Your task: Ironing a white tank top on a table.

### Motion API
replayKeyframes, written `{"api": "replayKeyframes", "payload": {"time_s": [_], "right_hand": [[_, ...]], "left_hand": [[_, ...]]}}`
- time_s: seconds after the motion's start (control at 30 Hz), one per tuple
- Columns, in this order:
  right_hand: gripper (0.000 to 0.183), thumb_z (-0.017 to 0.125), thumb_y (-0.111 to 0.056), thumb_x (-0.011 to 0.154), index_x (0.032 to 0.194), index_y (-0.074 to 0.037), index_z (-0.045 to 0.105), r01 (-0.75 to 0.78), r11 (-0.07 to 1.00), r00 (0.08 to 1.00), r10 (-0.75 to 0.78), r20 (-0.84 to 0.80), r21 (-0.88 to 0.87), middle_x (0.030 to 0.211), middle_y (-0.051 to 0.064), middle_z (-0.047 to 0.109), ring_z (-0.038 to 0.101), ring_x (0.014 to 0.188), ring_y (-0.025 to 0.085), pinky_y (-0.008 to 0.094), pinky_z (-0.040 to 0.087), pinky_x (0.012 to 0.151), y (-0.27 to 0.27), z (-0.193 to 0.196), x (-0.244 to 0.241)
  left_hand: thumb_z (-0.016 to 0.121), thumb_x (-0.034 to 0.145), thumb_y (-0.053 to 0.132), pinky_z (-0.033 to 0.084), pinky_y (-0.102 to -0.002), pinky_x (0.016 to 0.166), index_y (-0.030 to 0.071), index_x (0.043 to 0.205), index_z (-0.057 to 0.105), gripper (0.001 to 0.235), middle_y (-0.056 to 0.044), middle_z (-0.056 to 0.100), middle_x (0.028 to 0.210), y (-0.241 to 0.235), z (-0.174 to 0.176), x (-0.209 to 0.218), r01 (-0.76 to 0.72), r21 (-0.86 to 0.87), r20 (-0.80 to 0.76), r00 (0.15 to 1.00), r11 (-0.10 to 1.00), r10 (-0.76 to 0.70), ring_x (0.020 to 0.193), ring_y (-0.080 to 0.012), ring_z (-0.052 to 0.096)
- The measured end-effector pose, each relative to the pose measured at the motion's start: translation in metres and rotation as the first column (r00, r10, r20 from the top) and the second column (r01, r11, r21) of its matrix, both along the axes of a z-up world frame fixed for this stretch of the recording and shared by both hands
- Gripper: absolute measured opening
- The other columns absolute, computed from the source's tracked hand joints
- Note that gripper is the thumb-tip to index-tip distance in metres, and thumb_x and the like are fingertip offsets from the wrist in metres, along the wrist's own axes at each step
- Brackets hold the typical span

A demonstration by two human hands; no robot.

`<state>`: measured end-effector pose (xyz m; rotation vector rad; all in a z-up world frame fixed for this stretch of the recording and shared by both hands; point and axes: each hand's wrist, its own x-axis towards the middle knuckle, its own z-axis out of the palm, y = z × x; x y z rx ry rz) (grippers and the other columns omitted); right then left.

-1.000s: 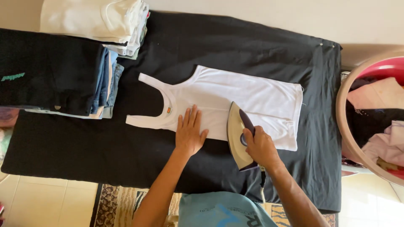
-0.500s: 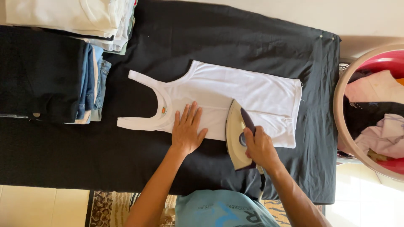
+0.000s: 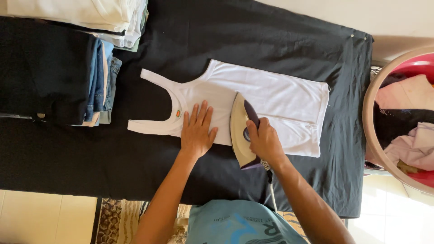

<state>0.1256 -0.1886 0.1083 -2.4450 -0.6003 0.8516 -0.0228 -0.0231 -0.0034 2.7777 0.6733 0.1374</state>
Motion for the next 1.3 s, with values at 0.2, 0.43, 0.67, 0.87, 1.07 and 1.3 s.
{"api": "replayKeyframes", "payload": {"time_s": [0.2,0.43,0.67,0.87,1.07,1.3], "right_hand": [[0.043,0.048,-0.047,0.102,0.099,-0.004,0.056,0.001,0.999,0.997,0.003,-0.08,0.054,0.046,0.006,0.062,0.071,0.05,0.028,0.041,0.059,0.057,0.003,0.016,-0.028],[0.046,0.046,-0.049,0.102,0.099,-0.003,0.054,-0.035,0.997,0.996,0.041,-0.083,0.07,0.046,0.004,0.063,0.07,0.048,0.024,0.037,0.059,0.055,0.024,0.014,-0.018],[0.05,0.047,-0.052,0.102,0.107,-0.003,0.055,-0.117,0.993,0.993,0.117,0.014,0.0,0.061,0.014,0.068,0.074,0.072,0.038,0.051,0.059,0.074,0.029,-0.016,-0.031],[0.05,0.046,-0.052,0.103,0.107,-0.003,0.055,-0.139,0.989,0.988,0.142,0.062,-0.047,0.064,0.017,0.069,0.075,0.079,0.042,0.054,0.059,0.079,0.018,-0.012,-0.024],[0.045,0.05,-0.048,0.101,0.105,-0.003,0.055,-0.049,0.999,0.987,0.049,-0.155,0.002,0.048,0.005,0.065,0.071,0.049,0.026,0.039,0.06,0.059,0.023,0.012,-0.026],[0.044,0.049,-0.047,0.102,0.107,-0.003,0.053,-0.034,0.995,0.983,0.05,-0.179,0.091,0.049,0.007,0.064,0.071,0.049,0.026,0.039,0.059,0.056,0.04,0.015,-0.049]], "left_hand": [[0.053,0.099,0.032,0.021,-0.056,0.122,0.007,0.156,0.041,0.063,-0.015,0.029,0.168,0.004,0.004,-0.005,-0.084,0.058,0.16,0.984,0.995,0.073,0.153,-0.0355,0.029],[0.046,0.103,0.034,0.022,-0.055,0.121,0.003,0.141,0.055,0.05,-0.019,0.039,0.162,0.015,-0.009,-0.013,-0.141,0.149,0.298,0.95,0.979,0.091,0.15,-0.0382,0.035],[0.068,0.093,0.027,0.033,-0.058,0.114,0.008,0.117,0.069,0.03,-0.02,0.044,0.158,0.03,-0.013,0.008,-0.183,0.087,0.297,0.943,0.979,0.15,0.147,-0.0427,0.038],[0.073,0.087,0.024,0.027,-0.059,0.119,0.008,0.102,0.069,0.022,-0.016,0.038,0.163,0.045,0.0,0.032,-0.164,-0.104,0.122,0.977,0.981,0.177,0.152,-0.0394,0.032],[0.068,0.091,0.019,0.027,-0.059,0.118,0.008,0.094,0.065,0.012,-0.012,0.039,0.162,0.054,-0.003,0.034,-0.227,-0.18,0.101,0.964,0.957,0.248,0.151,-0.0371,0.032],[0.068,0.092,0.015,0.033,-0.052,0.114,0.01,0.097,0.064,0.008,-0.013,0.049,0.152,0.057,0.001,0.017,-0.218,-0.068,0.307,0.924,0.973,0.229,0.144,-0.0343,0.043]]}}
